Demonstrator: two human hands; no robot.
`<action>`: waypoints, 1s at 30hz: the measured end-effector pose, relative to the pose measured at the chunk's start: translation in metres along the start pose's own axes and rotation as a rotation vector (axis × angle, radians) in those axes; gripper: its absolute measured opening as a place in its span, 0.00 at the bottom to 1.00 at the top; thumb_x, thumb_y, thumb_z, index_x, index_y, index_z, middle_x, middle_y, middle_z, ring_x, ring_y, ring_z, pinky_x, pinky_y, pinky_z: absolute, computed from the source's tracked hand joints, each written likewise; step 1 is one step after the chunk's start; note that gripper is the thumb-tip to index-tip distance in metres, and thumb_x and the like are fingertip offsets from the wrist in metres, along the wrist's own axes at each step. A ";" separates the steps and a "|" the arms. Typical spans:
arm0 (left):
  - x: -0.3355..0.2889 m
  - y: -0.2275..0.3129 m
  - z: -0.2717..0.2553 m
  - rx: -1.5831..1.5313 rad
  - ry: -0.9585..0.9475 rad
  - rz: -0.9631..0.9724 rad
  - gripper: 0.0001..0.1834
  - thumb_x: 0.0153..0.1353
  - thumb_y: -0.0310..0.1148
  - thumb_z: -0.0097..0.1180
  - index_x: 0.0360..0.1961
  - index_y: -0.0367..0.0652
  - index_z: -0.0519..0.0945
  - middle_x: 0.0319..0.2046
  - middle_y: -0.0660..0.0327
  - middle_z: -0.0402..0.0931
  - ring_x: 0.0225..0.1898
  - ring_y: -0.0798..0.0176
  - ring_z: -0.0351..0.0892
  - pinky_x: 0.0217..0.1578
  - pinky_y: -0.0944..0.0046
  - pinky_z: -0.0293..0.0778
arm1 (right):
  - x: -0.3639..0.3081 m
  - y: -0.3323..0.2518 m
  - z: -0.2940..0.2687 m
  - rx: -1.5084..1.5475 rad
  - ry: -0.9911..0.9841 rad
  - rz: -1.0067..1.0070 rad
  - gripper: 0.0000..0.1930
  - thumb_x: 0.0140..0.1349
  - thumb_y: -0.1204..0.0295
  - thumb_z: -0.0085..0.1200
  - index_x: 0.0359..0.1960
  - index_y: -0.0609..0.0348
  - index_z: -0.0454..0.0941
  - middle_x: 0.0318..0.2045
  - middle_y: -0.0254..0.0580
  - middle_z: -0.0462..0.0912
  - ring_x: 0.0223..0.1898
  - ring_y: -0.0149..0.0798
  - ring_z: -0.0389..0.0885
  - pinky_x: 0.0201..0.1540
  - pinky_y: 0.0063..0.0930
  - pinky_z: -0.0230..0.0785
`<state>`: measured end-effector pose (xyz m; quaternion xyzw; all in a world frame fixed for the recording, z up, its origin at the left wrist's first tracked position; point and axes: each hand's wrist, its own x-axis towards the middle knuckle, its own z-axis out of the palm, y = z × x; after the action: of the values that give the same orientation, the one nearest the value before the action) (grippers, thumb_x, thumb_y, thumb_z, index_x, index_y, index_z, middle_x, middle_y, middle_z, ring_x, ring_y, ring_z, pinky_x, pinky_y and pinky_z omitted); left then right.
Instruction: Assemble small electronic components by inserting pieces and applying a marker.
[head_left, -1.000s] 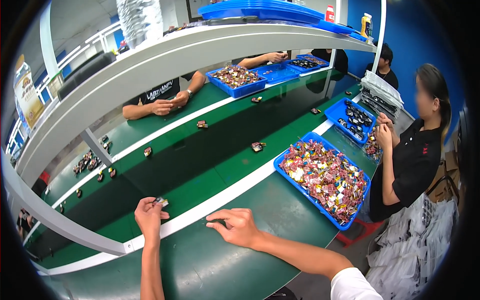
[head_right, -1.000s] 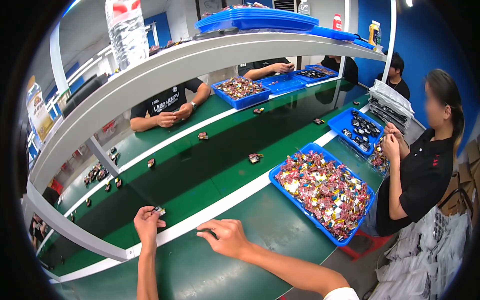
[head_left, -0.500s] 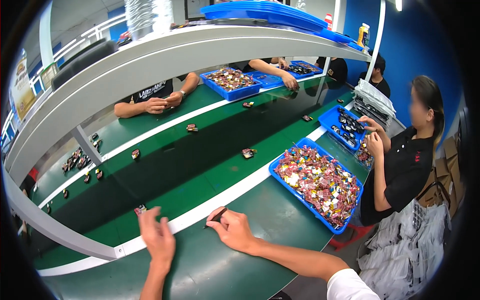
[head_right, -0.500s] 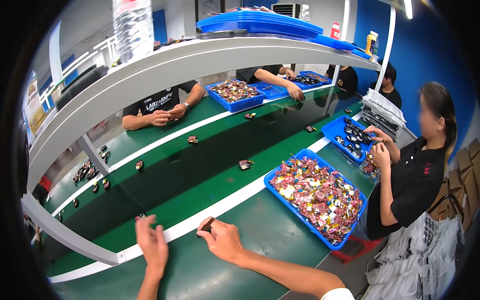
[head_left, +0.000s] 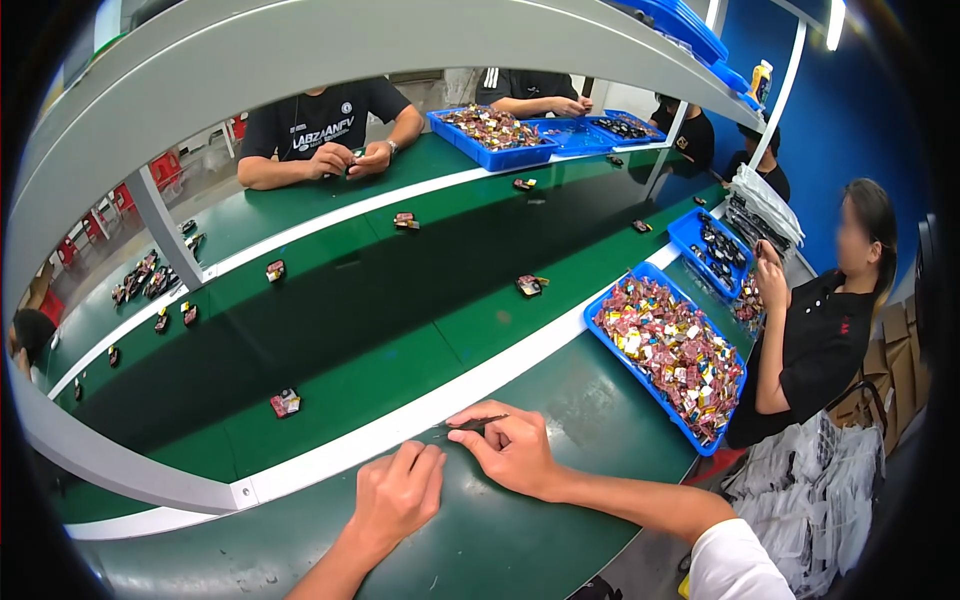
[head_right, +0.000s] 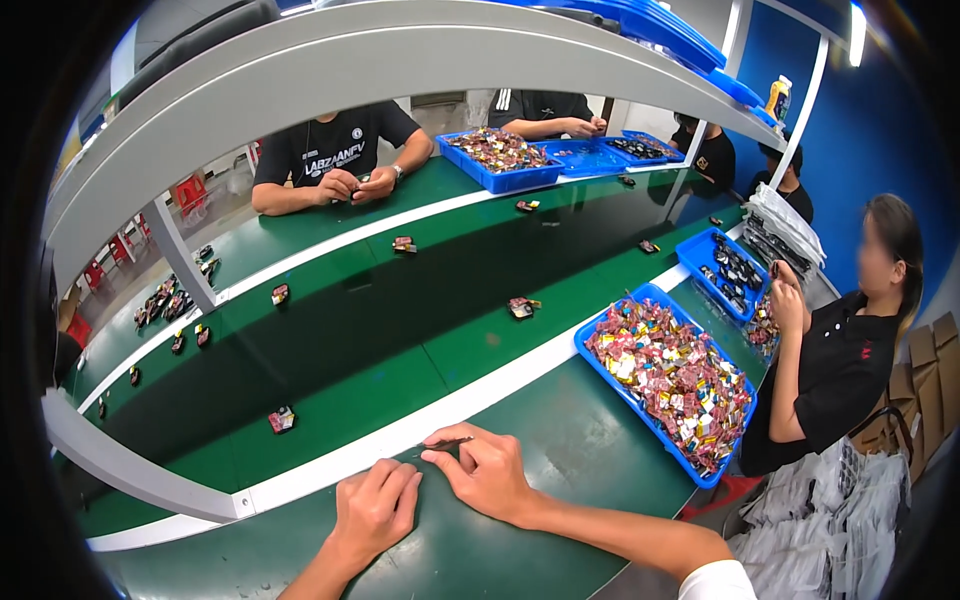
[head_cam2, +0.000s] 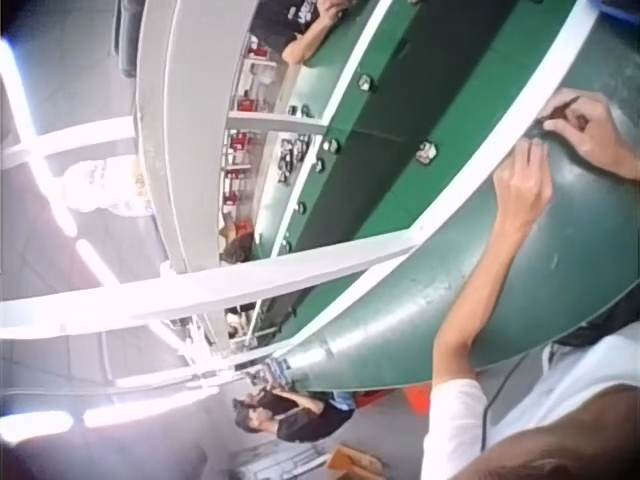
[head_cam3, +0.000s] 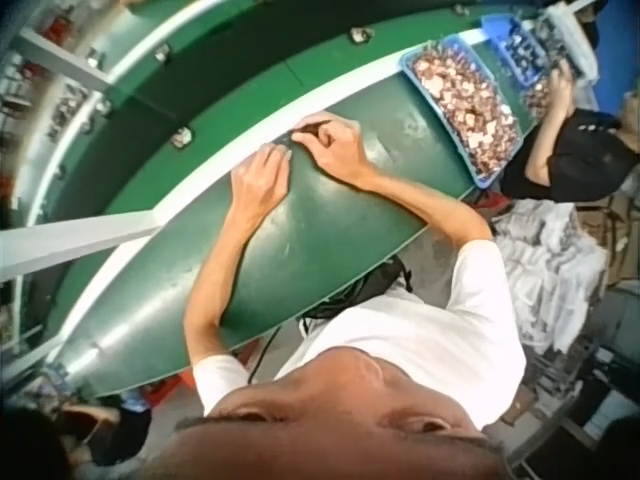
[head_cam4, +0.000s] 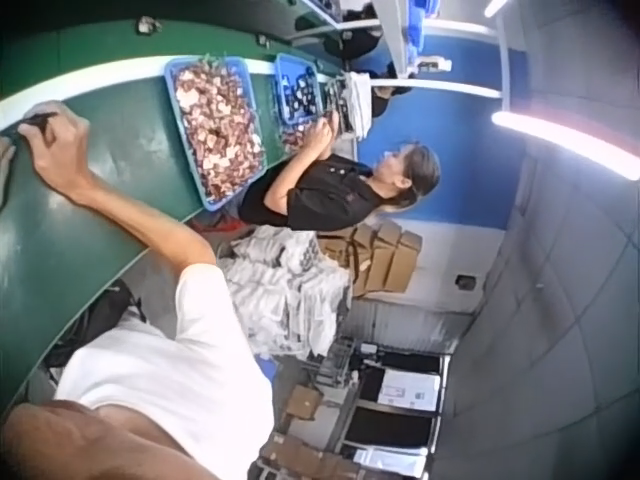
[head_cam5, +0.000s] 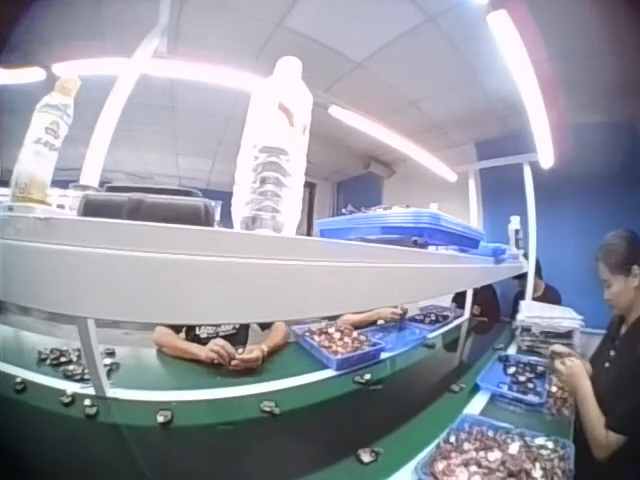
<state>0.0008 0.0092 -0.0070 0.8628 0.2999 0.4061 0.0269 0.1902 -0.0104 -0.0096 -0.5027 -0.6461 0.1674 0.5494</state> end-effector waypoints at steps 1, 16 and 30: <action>0.001 0.001 -0.001 0.004 0.004 0.007 0.06 0.52 0.24 0.65 0.30 0.41 0.80 0.25 0.62 0.72 0.15 0.60 0.71 0.16 0.62 0.65 | 0.001 -0.002 0.000 0.007 -0.015 0.009 0.03 0.55 0.80 0.68 0.28 0.66 0.84 0.37 0.36 0.89 0.13 0.19 0.60 0.17 0.21 0.54; 0.008 0.006 -0.003 -0.051 0.039 -0.097 0.14 0.46 0.24 0.71 0.36 0.37 0.84 0.30 0.57 0.80 0.23 0.57 0.80 0.22 0.63 0.74 | -0.005 -0.004 -0.010 0.269 -0.102 0.039 0.04 0.56 0.78 0.68 0.32 0.62 0.86 0.27 0.33 0.86 0.13 0.26 0.61 0.18 0.24 0.57; 0.002 0.001 -0.003 -0.031 -0.015 -0.006 0.08 0.45 0.20 0.68 0.27 0.40 0.82 0.25 0.61 0.78 0.18 0.59 0.76 0.18 0.62 0.68 | 0.000 0.001 -0.020 0.289 -0.283 0.094 0.04 0.59 0.76 0.67 0.32 0.63 0.85 0.23 0.33 0.83 0.13 0.25 0.57 0.18 0.25 0.55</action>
<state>0.0003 0.0090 -0.0035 0.8645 0.2958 0.4041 0.0439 0.2086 -0.0166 -0.0034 -0.4199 -0.6617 0.3528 0.5112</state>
